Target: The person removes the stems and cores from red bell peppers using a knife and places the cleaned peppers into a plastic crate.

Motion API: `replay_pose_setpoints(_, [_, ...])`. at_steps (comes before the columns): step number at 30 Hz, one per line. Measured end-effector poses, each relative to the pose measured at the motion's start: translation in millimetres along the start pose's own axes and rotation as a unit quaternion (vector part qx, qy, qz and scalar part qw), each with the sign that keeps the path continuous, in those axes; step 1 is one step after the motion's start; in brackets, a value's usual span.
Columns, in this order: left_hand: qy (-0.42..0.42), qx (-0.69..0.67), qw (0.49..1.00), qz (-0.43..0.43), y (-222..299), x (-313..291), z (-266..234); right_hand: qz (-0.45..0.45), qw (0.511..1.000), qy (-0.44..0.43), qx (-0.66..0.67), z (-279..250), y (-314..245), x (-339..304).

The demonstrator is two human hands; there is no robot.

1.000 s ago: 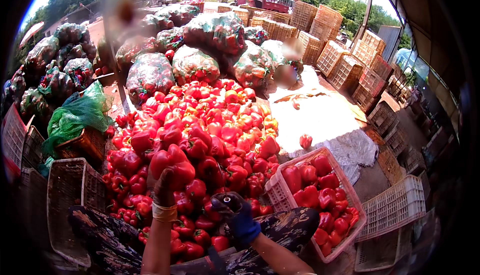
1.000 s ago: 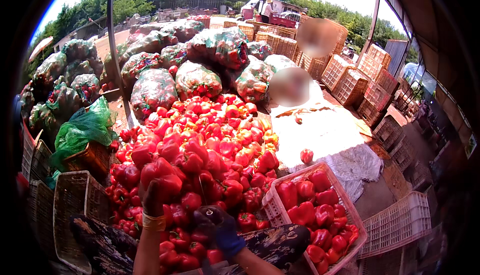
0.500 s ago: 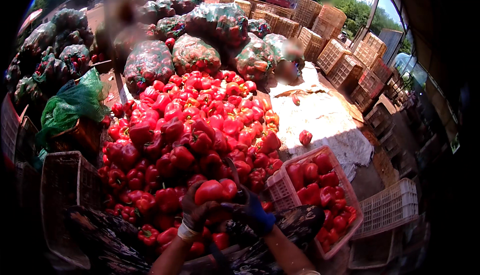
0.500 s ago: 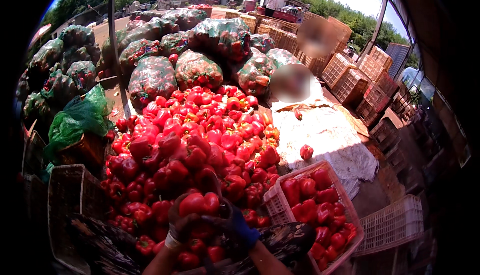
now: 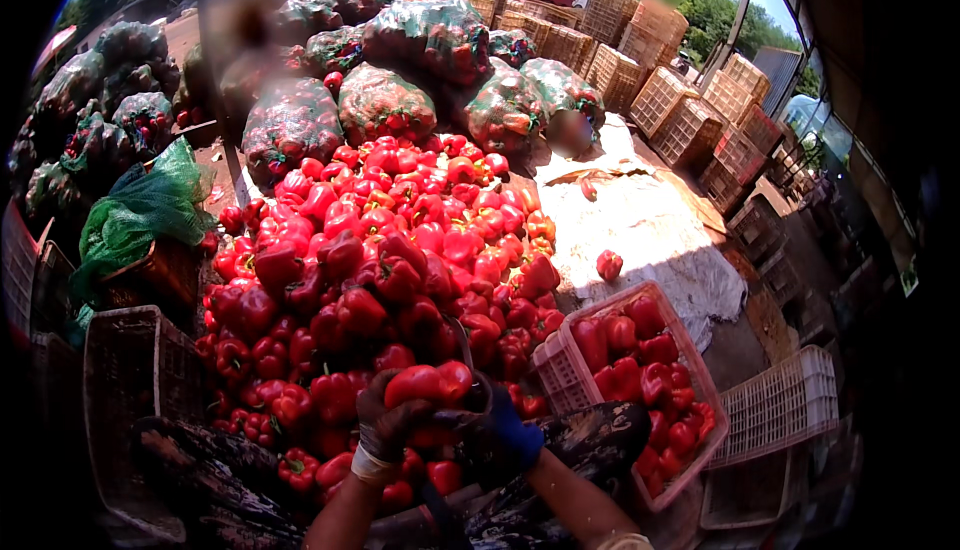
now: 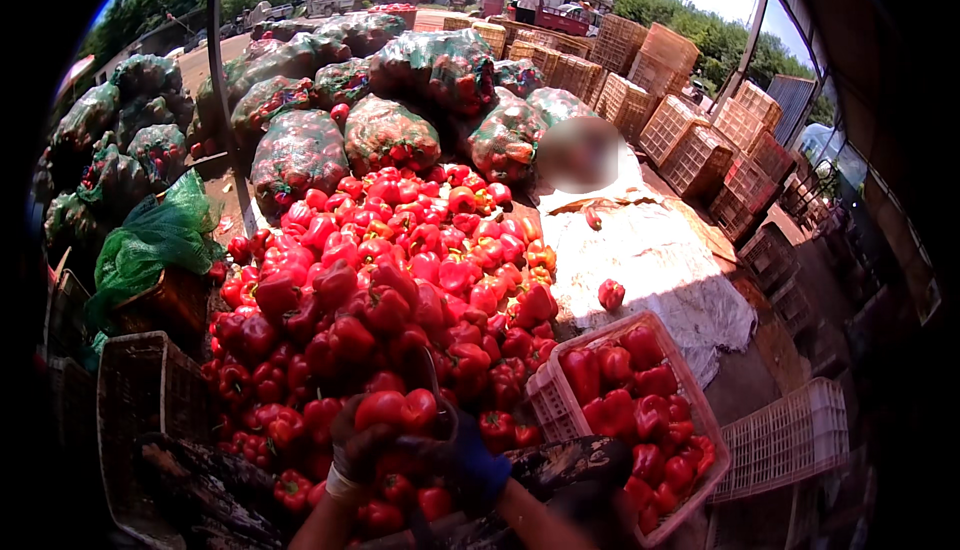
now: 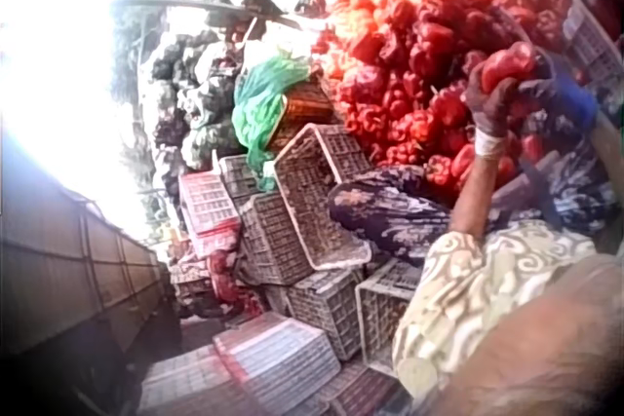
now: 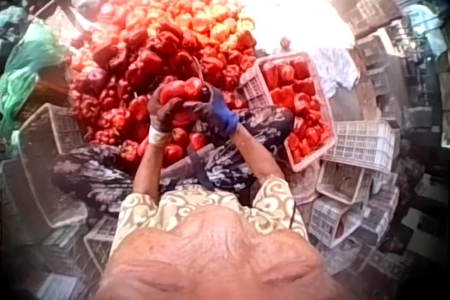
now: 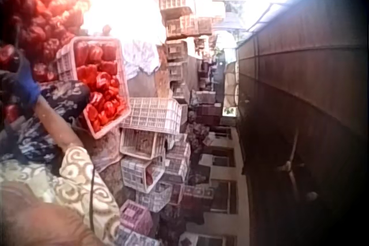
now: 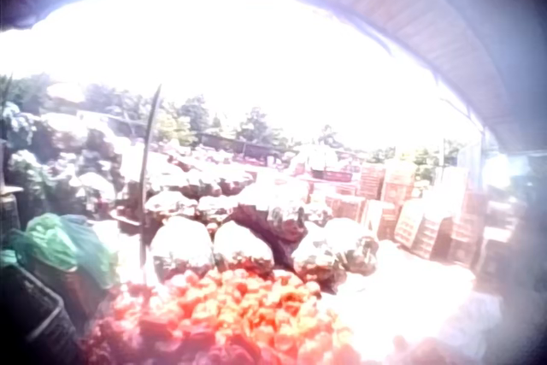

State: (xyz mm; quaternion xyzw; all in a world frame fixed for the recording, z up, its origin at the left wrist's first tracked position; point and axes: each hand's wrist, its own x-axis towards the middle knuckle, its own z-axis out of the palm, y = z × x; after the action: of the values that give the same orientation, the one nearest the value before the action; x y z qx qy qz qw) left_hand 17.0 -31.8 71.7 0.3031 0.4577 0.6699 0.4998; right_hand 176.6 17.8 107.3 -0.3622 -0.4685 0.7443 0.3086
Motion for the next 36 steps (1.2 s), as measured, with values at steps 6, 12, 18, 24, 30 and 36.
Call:
replay_pose_setpoints(6, [-0.050, -0.090, 0.994, -0.019, 8.1, 15.5, -4.9, -0.039, 0.999, -0.004, -0.011, -6.4, 7.8, 15.2])
replay_pose_setpoints(12, [-0.230, -0.103, 0.967, 0.028, -0.7, 20.2, -28.5, -0.096, 0.994, -0.052, -0.014, -14.6, 12.0, 4.5])
replay_pose_setpoints(18, [-0.110, -0.117, 0.986, -0.052, -18.0, 43.3, -50.0, -0.052, 0.993, 0.017, 0.109, -13.5, 23.4, 12.0])
replay_pose_setpoints(24, [-0.047, -0.037, 0.998, 0.006, -21.0, 11.4, -15.5, -0.128, 0.981, 0.145, 0.012, -2.9, 33.7, 20.7])
replay_pose_setpoints(30, [0.100, -0.084, 0.990, 0.045, -21.4, 19.2, -1.3, -0.216, 0.968, 0.081, -0.102, 13.3, 53.1, 8.2])
replay_pose_setpoints(36, [0.038, 0.096, 0.994, 0.045, -10.1, 16.1, -30.5, -0.127, 0.991, 0.030, -0.003, -5.0, 32.4, 3.3])
